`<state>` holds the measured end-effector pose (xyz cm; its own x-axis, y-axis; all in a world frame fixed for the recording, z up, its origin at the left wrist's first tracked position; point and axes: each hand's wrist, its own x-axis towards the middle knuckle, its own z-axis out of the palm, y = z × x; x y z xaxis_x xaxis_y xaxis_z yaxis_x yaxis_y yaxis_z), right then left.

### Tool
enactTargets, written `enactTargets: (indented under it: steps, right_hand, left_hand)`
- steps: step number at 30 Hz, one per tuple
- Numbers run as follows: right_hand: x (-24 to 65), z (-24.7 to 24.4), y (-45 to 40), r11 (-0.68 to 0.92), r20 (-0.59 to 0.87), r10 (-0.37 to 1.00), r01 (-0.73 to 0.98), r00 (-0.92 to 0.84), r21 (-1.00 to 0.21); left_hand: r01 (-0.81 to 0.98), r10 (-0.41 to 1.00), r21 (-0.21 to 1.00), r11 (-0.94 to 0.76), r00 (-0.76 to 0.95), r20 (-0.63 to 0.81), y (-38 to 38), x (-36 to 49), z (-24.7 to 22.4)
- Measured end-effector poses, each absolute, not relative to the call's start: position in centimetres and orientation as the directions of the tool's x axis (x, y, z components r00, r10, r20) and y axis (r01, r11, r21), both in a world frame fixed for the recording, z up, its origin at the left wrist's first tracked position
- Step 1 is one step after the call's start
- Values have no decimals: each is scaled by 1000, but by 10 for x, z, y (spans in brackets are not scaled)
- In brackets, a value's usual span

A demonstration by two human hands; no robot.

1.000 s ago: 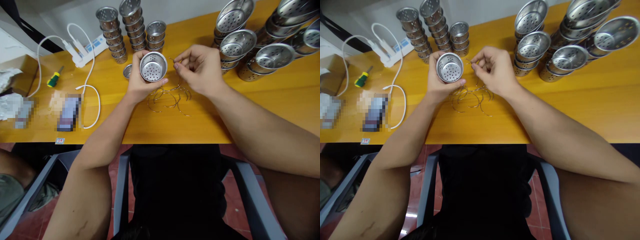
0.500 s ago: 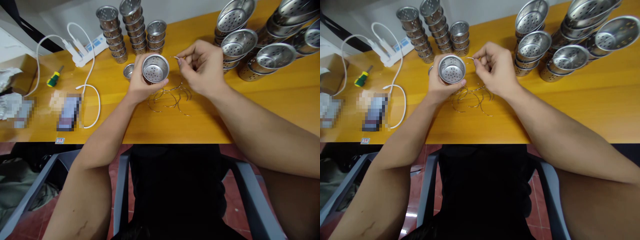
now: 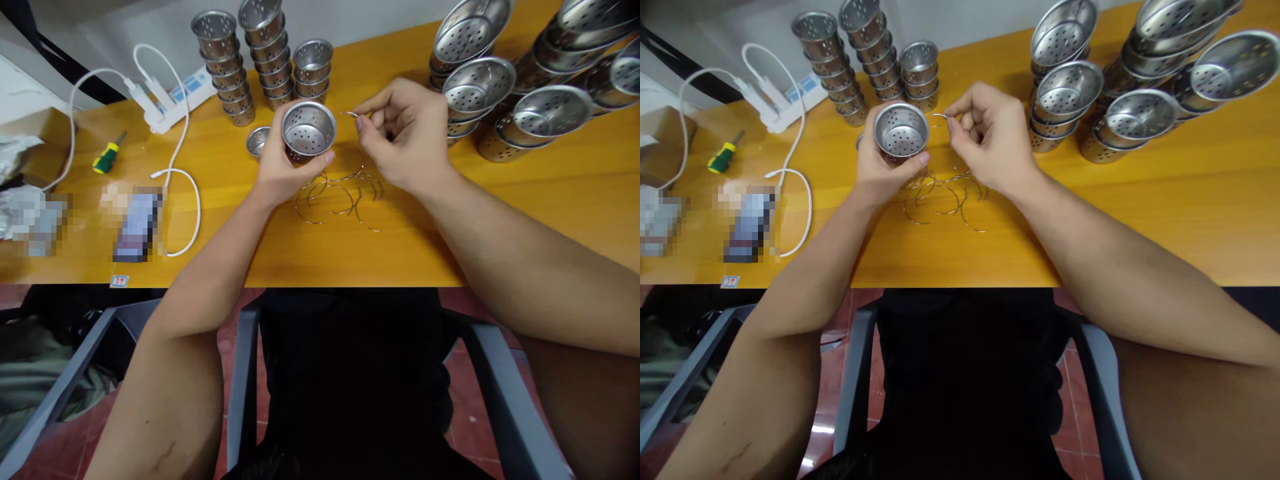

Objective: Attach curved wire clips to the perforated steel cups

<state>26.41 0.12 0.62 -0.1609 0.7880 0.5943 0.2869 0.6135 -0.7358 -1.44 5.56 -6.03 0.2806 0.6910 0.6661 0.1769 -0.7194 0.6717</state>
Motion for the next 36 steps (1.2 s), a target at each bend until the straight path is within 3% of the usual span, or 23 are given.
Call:
enactTargets:
  steps: [4,11,20,36]
  right_hand:
    - [264,-6,16,682,665,731,198,-151,-704]
    - [257,4,-2,712,693,702,124,-166,-692]
    - [249,7,-13,656,627,754,166,-194,-737]
    - [249,18,-23,595,571,803,265,-170,-759]
  left_hand:
    - [116,613,613,-782,323,721,80,-16,-86]
    - [187,638,615,-766,343,690,77,-15,-86]
    - [149,630,629,-763,386,674,63,-5,-85]
    - [214,558,526,-823,478,678,58,-3,-93]
